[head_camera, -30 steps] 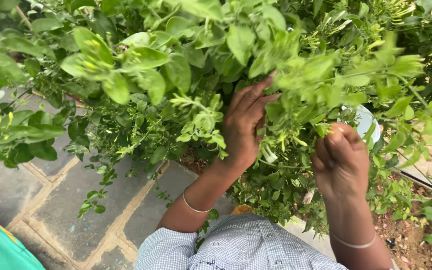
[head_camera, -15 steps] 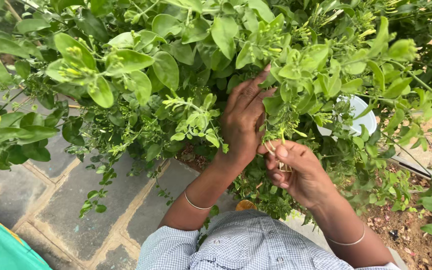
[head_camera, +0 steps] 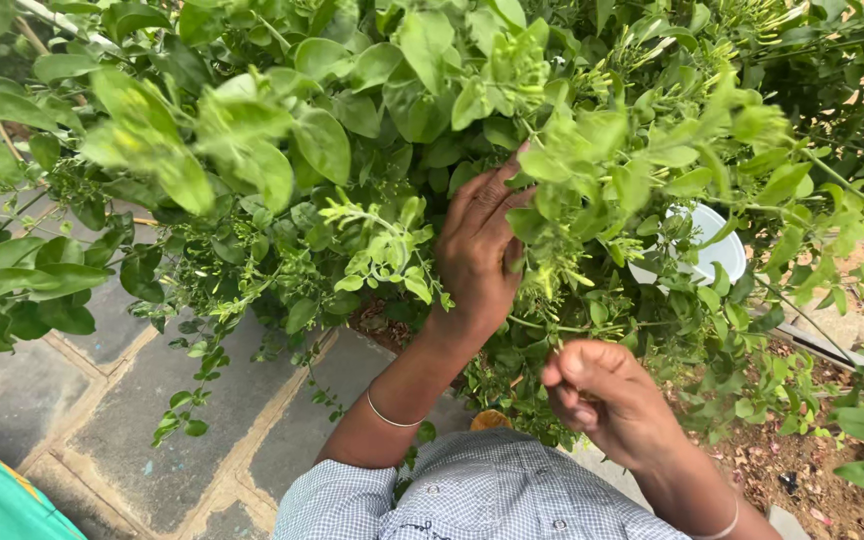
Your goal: The person picks small white flower buds from a green bush by hand and places them into a small white plastic container.
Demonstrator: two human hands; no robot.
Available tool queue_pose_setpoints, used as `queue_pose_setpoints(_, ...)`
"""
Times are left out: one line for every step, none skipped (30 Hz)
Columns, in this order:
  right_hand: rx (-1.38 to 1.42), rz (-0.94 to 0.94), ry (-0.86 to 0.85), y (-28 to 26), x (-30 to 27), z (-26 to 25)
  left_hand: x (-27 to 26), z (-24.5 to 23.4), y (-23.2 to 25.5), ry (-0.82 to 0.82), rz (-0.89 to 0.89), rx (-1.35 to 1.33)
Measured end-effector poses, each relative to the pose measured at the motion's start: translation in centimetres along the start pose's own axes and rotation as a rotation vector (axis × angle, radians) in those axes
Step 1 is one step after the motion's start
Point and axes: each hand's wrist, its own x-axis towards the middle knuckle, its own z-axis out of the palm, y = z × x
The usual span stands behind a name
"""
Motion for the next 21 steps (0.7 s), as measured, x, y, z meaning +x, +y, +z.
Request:
queue_pose_setpoints(0.000, -0.002, -0.001, -0.2, -0.3, -0.2, 0.1, 0.2, 0.0, 0.025, -0.010, 0.001)
queue_pose_setpoints(0.043, -0.061, -0.062, -0.4, -0.5, -0.4, 0.1, 0.3, 0.0, 0.050, -0.019, 0.002)
queue_pose_setpoints(0.085, -0.120, -0.123, -0.6, -0.7, -0.5, 0.0, 0.4, 0.0, 0.049, -0.016, 0.001)
queue_pose_setpoints(0.086, -0.124, -0.124, -0.9, -0.8, -0.7, -0.1, 0.6, -0.1, 0.075, -0.005, 0.009)
queue_pose_setpoints(0.101, -0.153, -0.060, -1.1, -1.0, -1.0, -0.3, 0.7, -0.2, 0.101, 0.007, 0.017)
queue_pose_setpoints(0.118, -0.181, 0.006, -1.3, -1.2, -1.4, -0.5, 0.9, -0.5, 0.100, 0.011, 0.015)
queue_pose_setpoints(0.118, -0.186, 0.006, -1.4, -1.3, -1.9, -0.8, 1.0, -0.9, 0.145, 0.034, 0.006)
queue_pose_setpoints(0.075, -0.258, 0.002, -1.5, -1.5, -2.4, -1.3, 1.3, -1.5, 0.189, 0.056, -0.005)
queue_pose_setpoints(0.032, -0.329, -0.002, -1.6, -1.7, -3.1, -2.1, 1.7, -2.0, 0.187, 0.061, -0.008)
queue_pose_setpoints(0.034, -0.335, -0.001, -1.6, -2.0, -3.7, -3.1, 2.0, -2.4, 0.248, -0.142, -0.327)
queue_pose_setpoints(0.080, -0.324, 0.054, -1.7, -2.2, -4.4, -3.9, 2.3, -2.9, 0.299, -0.348, -0.645)
queue_pose_setpoints(0.128, -0.310, 0.110, -1.7, -2.5, -5.0, -4.7, 2.4, -3.5, 0.294, -0.348, -0.645)
queue_pose_setpoints(0.132, -0.313, 0.112, -1.9, -2.6, -5.6, -5.2, 2.4, -3.9, 0.370, -0.442, -0.971)
queue_pose_setpoints(0.141, -0.325, 0.131, -2.1, -2.7, -6.1, -5.4, 2.2, -4.1, 0.451, -0.538, -1.293)
queue_pose_setpoints(0.149, -0.338, 0.151, -2.3, -2.8, -6.5, -5.2, 1.9, -3.9, 0.447, -0.540, -1.293)
queue_pose_setpoints(0.151, -0.338, 0.154, -2.6, -3.0, -6.9, -4.7, 1.5, -3.3, 0.415, -0.346, -0.701)
queue_pose_setpoints(0.141, -0.361, 0.194, -3.0, -3.2, -7.1, -4.0, 1.0, -2.4, 0.366, -0.150, -0.111)
queue_pose_setpoints(0.128, -0.384, 0.235, -3.6, -3.4, -7.3, -3.1, 0.4, -1.1, 0.366, -0.152, -0.114)
queue_pose_setpoints(0.127, -0.384, 0.238, -4.4, -3.6, -7.5, -2.4, -0.5, 0.4, 0.303, -0.220, -0.268)
queue_pose_setpoints(0.118, -0.420, 0.283, -5.4, -3.9, -7.8, -1.4, -1.2, 1.8, 0.236, -0.289, -0.420)
queue_pose_setpoints(0.110, -0.456, 0.327, -6.3, -4.1, -8.0, -0.5, -1.5, 2.9, 0.234, -0.291, -0.422)
